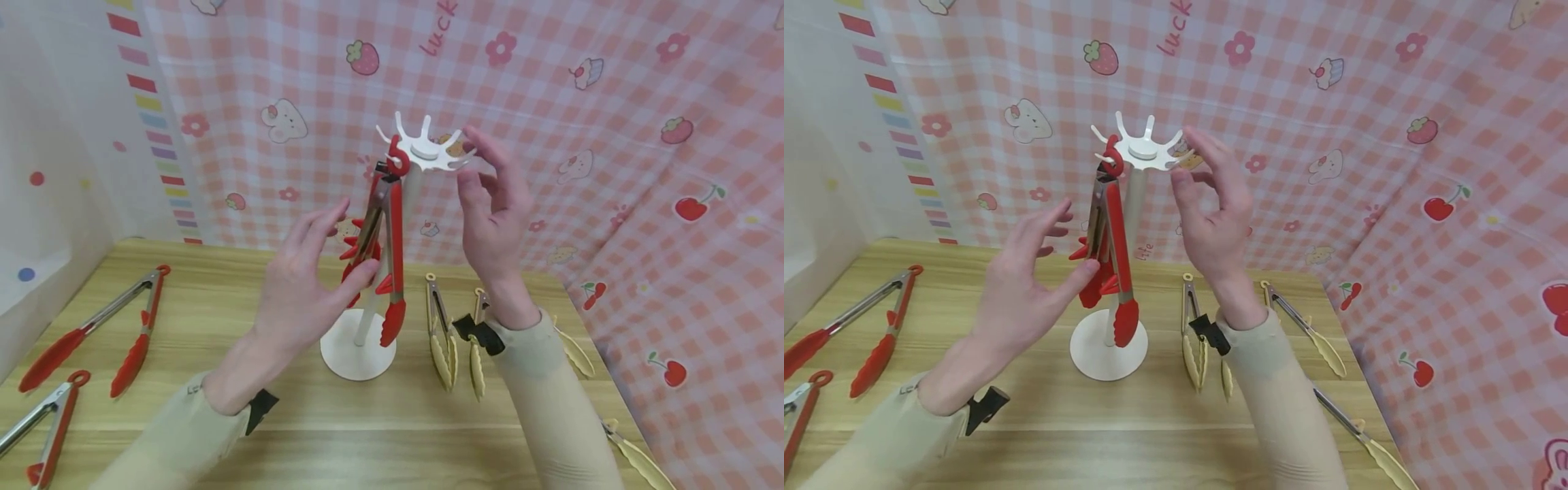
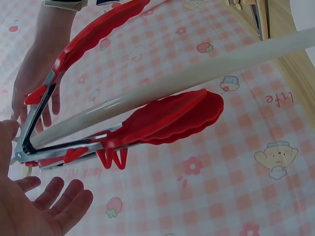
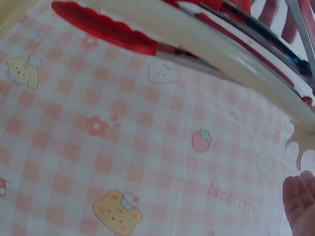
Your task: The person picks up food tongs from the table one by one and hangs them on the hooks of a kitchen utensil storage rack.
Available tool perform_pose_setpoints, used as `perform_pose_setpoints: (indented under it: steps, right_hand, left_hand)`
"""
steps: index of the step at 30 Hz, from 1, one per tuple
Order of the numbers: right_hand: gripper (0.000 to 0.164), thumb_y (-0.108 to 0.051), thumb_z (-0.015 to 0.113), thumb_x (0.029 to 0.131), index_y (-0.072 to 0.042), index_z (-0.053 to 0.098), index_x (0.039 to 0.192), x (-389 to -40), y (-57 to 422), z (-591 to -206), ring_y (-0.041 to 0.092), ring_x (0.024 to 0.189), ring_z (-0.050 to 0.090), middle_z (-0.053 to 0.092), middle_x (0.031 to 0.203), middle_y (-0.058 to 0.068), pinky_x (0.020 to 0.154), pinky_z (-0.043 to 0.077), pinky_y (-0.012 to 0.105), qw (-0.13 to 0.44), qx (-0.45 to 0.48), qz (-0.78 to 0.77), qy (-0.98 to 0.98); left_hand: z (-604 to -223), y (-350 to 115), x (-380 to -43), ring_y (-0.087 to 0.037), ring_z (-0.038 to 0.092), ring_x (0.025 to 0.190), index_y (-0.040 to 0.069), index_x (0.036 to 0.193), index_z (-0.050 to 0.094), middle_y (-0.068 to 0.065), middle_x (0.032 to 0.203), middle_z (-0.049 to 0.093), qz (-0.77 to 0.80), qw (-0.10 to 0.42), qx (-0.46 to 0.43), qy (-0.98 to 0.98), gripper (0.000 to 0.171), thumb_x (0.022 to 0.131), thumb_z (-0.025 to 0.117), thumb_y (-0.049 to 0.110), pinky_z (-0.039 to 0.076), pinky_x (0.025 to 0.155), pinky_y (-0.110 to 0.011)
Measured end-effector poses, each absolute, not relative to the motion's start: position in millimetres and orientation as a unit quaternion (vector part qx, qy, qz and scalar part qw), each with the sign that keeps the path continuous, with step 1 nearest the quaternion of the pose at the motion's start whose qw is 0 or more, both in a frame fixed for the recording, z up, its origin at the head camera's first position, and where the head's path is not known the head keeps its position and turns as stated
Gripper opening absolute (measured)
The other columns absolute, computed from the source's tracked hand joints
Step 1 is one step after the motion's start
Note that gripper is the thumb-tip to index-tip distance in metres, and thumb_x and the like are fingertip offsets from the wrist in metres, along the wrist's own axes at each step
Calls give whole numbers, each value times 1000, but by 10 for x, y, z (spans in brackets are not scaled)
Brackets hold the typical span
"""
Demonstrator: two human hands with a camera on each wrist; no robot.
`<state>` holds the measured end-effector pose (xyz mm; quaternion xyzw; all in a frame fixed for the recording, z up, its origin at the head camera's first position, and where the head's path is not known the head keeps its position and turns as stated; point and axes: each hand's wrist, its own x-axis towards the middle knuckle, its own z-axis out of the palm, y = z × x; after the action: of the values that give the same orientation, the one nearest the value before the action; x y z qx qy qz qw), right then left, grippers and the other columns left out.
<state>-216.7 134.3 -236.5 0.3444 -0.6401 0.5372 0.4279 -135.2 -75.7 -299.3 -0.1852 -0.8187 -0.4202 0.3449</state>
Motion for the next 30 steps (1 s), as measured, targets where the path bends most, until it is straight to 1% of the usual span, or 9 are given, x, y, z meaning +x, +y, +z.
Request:
perform_pose_setpoints:
  steps: [2, 5, 7, 10, 14, 17, 21, 25, 30]
  right_hand:
    - [79, -62, 62, 99, 9, 63, 132, -2173, 1381, -2345, 16, 119, 64, 67, 125, 27, 91, 58, 24, 412, 347, 537, -649]
    - [79, -62, 62, 98, 9, 63, 132, -2180, 1429, -2313, 14, 117, 64, 71, 123, 12, 90, 57, 22, 384, 355, 544, -656]
    - [79, -61, 65, 97, 11, 64, 131, -2186, 1449, -2288, 13, 114, 65, 72, 121, 2, 87, 56, 21, 364, 362, 558, -652]
    - [77, -57, 69, 96, 12, 64, 130, -2197, 1479, -2252, 12, 110, 66, 72, 119, -6, 89, 57, 22, 332, 373, 579, -645]
    - [74, -54, 70, 96, 11, 63, 132, -2234, 1533, -2229, 10, 107, 68, 72, 117, -7, 94, 59, 24, 295, 390, 587, -646]
    - [72, -54, 70, 96, 9, 65, 131, -2276, 1566, -2218, 10, 105, 69, 74, 117, -9, 92, 59, 24, 282, 399, 584, -648]
    - [67, -53, 72, 94, 4, 68, 131, -2328, 1580, -2197, 11, 103, 68, 75, 119, -8, 89, 58, 23, 262, 402, 594, -646]
    - [64, -52, 75, 92, 0, 70, 130, -2348, 1578, -2193, 12, 104, 67, 76, 122, -7, 88, 57, 24, 239, 403, 616, -633]
    - [63, -50, 77, 91, -1, 71, 129, -2350, 1572, -2192, 11, 102, 67, 76, 122, -4, 89, 58, 24, 223, 409, 631, -620]
  left_hand:
    - [-2989, -805, -1333, -32, 65, 119, 10, 153, 53, -15, 136, 64, -415, 346, -186, -821, 73, 89, 84, 28, 58, 89, -46]
    - [-2992, -890, -1312, -34, 66, 119, 10, 152, 53, -16, 137, 64, -401, 351, -180, -827, 72, 89, 84, 28, 60, 88, -47]
    - [-2994, -955, -1303, -34, 67, 119, 10, 152, 54, -16, 137, 65, -388, 352, -171, -834, 72, 89, 84, 28, 60, 83, -47]
    - [-2985, -1055, -1286, -34, 67, 120, 11, 152, 53, -16, 138, 65, -371, 346, -150, -849, 72, 89, 83, 29, 60, 82, -49]
    - [-2944, -1196, -1237, -36, 67, 122, 15, 154, 53, -13, 141, 64, -351, 329, -120, -869, 72, 89, 84, 29, 58, 88, -54]
    - [-2919, -1323, -1199, -39, 66, 123, 17, 154, 53, -14, 141, 64, -340, 318, -100, -879, 71, 90, 83, 29, 56, 89, -57]
    - [-2925, -1532, -1166, -42, 64, 121, 16, 153, 54, -16, 141, 63, -327, 308, -76, -890, 70, 91, 81, 30, 52, 83, -61]
    - [-2952, -1747, -1151, -42, 63, 121, 17, 155, 51, -19, 144, 62, -314, 299, -59, -899, 70, 92, 79, 30, 49, 79, -62]
    - [-2989, -2040, -1105, -45, 58, 124, 17, 161, 43, -23, 151, 56, -299, 242, -6, -923, 73, 98, 71, 41, 47, 85, -65]
